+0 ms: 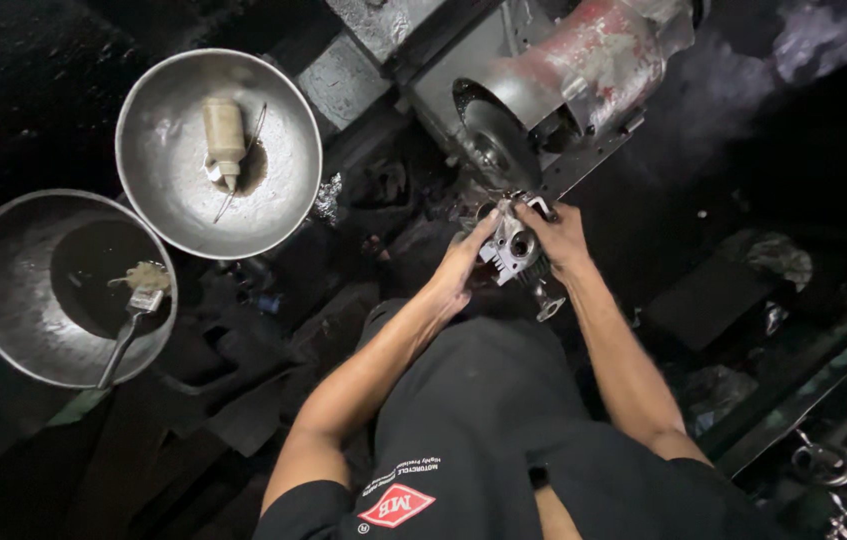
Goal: The person scrubs a metal engine part with a brush in a liquid-filled bowl, then uses a bench grinder to smooth the part's surfaces. The person rotates the part to grind different sides and edges.
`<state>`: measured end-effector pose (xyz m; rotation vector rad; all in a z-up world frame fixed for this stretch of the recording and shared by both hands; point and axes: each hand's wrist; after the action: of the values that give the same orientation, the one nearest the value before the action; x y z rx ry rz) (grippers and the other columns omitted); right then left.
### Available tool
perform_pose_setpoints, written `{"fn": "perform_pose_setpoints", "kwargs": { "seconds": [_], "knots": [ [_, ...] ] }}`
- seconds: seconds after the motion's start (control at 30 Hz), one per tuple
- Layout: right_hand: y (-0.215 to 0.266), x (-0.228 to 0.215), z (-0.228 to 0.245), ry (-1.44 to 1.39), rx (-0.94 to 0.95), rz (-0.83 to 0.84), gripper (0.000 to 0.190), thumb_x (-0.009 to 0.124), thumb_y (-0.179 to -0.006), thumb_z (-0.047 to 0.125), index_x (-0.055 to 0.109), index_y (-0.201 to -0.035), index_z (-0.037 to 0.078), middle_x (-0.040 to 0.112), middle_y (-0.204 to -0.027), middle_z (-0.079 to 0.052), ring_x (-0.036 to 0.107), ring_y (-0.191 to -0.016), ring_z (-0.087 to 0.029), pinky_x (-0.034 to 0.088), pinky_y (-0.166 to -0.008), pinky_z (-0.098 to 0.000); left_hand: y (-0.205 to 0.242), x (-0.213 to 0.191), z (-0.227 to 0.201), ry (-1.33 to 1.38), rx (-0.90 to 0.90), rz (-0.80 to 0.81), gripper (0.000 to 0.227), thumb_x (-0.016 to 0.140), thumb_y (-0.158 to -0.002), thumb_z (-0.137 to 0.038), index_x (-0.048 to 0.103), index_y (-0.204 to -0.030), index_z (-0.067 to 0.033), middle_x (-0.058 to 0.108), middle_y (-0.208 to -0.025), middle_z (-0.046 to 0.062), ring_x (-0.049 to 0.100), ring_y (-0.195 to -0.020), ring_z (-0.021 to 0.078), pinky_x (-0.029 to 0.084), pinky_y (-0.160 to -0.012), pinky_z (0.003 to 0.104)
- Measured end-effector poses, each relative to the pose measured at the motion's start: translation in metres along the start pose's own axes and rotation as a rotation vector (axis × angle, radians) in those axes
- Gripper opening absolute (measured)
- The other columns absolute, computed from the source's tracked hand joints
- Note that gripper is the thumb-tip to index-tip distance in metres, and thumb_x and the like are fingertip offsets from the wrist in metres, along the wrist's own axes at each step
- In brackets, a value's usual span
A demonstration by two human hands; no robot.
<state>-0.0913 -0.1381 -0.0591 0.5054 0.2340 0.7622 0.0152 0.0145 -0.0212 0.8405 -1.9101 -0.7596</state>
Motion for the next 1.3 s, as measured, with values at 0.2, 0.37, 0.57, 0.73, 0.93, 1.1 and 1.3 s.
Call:
{"fn": "perform_pose_setpoints", "kwargs": {
  "seconds": [0.2, 0.37, 0.57, 0.73, 0.93, 1.1, 1.3],
  "knots": [
    [-0.002, -0.013, 0.005, -0.125, -0.028, -0.051, 0.026, 0.078, -0.091, 0.013, 0.072, -0.107, -0.007, 0.076, -0.096, -0.009, 0.071, -0.08, -0.012, 0.059, -0.068, -0.0266, -0.006, 0.011, -0.001, 0.011, 0.038, 0.104, 0.061, 0.074, -0.085, -0.05, 0.064, -0.127, -0.0066, 0.073, -0.111, 0.006, 0.07, -0.095, 0.0174, 0.058, -0.078, 0.034],
    [-0.002, -0.023, 0.015, -0.014, -0.049, -0.062, 0.025, 0.078, -0.091, 0.012, 0.073, -0.107, -0.007, 0.076, -0.094, -0.008, 0.069, -0.079, -0.011, 0.057, -0.068, -0.0267, -0.009, 0.017, -0.005, 0.004, 0.015, 0.173, 0.06, 0.073, -0.092, -0.051, 0.066, -0.126, -0.0019, 0.071, -0.105, 0.008, 0.067, -0.09, 0.0194, 0.056, -0.073, 0.036],
    [0.003, -0.004, 0.009, 0.054, -0.074, -0.041, 0.023, 0.079, -0.089, 0.011, 0.076, -0.104, -0.006, 0.076, -0.092, -0.007, 0.068, -0.078, -0.01, 0.056, -0.068, -0.026, -0.001, 0.0, -0.004, -0.029, -0.031, 0.068, 0.069, 0.073, -0.086, -0.053, 0.058, -0.131, -0.0047, 0.07, -0.11, 0.009, 0.069, -0.096, 0.021, 0.059, -0.076, 0.04],
    [0.009, -0.001, 0.009, 0.091, -0.02, -0.037, 0.023, 0.08, -0.088, 0.014, 0.076, -0.101, -0.004, 0.077, -0.089, -0.007, 0.069, -0.075, -0.009, 0.057, -0.067, -0.0267, -0.004, -0.007, 0.005, 0.016, -0.106, 0.021, 0.077, 0.073, -0.081, -0.058, 0.053, -0.137, -0.0086, 0.069, -0.117, 0.009, 0.07, -0.1, 0.0215, 0.06, -0.078, 0.039],
    [0.007, -0.001, 0.016, 0.133, -0.021, -0.069, 0.025, 0.082, -0.088, 0.016, 0.076, -0.099, -0.005, 0.076, -0.087, -0.007, 0.067, -0.074, -0.009, 0.055, -0.064, -0.0263, -0.012, -0.006, 0.003, -0.016, -0.119, 0.055, 0.074, 0.071, -0.081, -0.06, 0.057, -0.133, -0.0082, 0.069, -0.113, 0.007, 0.07, -0.096, 0.0187, 0.06, -0.076, 0.038],
    [0.006, -0.009, 0.019, 0.047, -0.024, -0.104, 0.026, 0.082, -0.09, 0.016, 0.075, -0.101, -0.006, 0.074, -0.088, -0.006, 0.064, -0.073, -0.008, 0.053, -0.063, -0.0259, -0.017, 0.005, -0.003, -0.033, -0.099, 0.155, 0.07, 0.07, -0.086, -0.063, 0.067, -0.121, -0.0021, 0.073, -0.101, 0.008, 0.069, -0.086, 0.0181, 0.057, -0.068, 0.036],
    [0.009, -0.014, 0.023, -0.014, -0.012, -0.141, 0.026, 0.08, -0.088, 0.016, 0.074, -0.101, -0.005, 0.076, -0.087, -0.007, 0.069, -0.072, -0.01, 0.057, -0.063, -0.0258, -0.017, 0.012, -0.009, -0.048, -0.045, 0.212, 0.066, 0.071, -0.085, -0.059, 0.066, -0.12, -0.0032, 0.071, -0.1, 0.007, 0.068, -0.085, 0.0171, 0.057, -0.066, 0.033]
  ]
}}
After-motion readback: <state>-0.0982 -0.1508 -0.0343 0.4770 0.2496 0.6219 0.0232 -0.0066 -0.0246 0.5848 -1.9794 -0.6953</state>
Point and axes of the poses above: each hand's wrist, its own y-axis away from the middle knuckle, its own x-axis out of the palm, z = x × y
